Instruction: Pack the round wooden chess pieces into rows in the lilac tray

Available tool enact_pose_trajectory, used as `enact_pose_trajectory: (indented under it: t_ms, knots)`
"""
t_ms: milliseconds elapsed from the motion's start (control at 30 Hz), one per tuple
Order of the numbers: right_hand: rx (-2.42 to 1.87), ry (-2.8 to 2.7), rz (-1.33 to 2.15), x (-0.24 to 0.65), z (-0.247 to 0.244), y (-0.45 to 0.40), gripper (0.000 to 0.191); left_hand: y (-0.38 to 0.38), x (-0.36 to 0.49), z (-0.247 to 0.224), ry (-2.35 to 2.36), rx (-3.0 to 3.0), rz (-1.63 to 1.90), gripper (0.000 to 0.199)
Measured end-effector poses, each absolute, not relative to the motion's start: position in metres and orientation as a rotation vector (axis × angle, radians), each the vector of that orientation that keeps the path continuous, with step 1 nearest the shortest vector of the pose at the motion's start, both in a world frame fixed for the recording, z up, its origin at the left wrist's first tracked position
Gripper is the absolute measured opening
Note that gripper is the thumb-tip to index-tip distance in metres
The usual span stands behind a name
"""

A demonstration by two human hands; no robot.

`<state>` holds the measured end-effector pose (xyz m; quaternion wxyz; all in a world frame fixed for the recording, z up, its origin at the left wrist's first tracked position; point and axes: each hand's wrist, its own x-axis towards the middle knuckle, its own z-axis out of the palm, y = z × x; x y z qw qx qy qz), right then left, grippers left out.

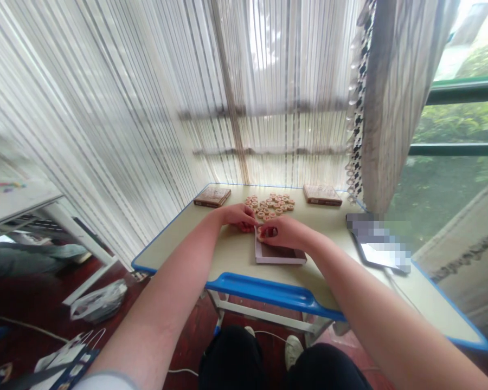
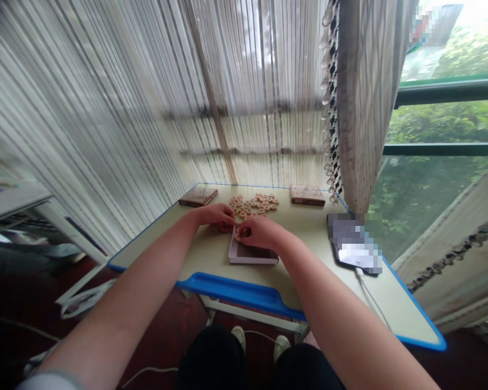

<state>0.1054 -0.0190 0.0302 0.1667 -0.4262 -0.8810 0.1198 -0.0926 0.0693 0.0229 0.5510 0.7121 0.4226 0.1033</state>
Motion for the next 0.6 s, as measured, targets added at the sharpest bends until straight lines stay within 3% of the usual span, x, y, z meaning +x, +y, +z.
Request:
enact_pose_trajectory:
  t_ms: [233,600]
  knots:
    - [-1.378,-2.466,0.158,0.11,0.03,-0.012,0.023,0.069,-0.092,0.023,1.016,1.657,0.255,0.031]
    - [-1.262,-2.513,0.119,0.107,0.025,-0.011,0.027,0.066,-0.092,0.025,1.002,1.689,0.245,0.024]
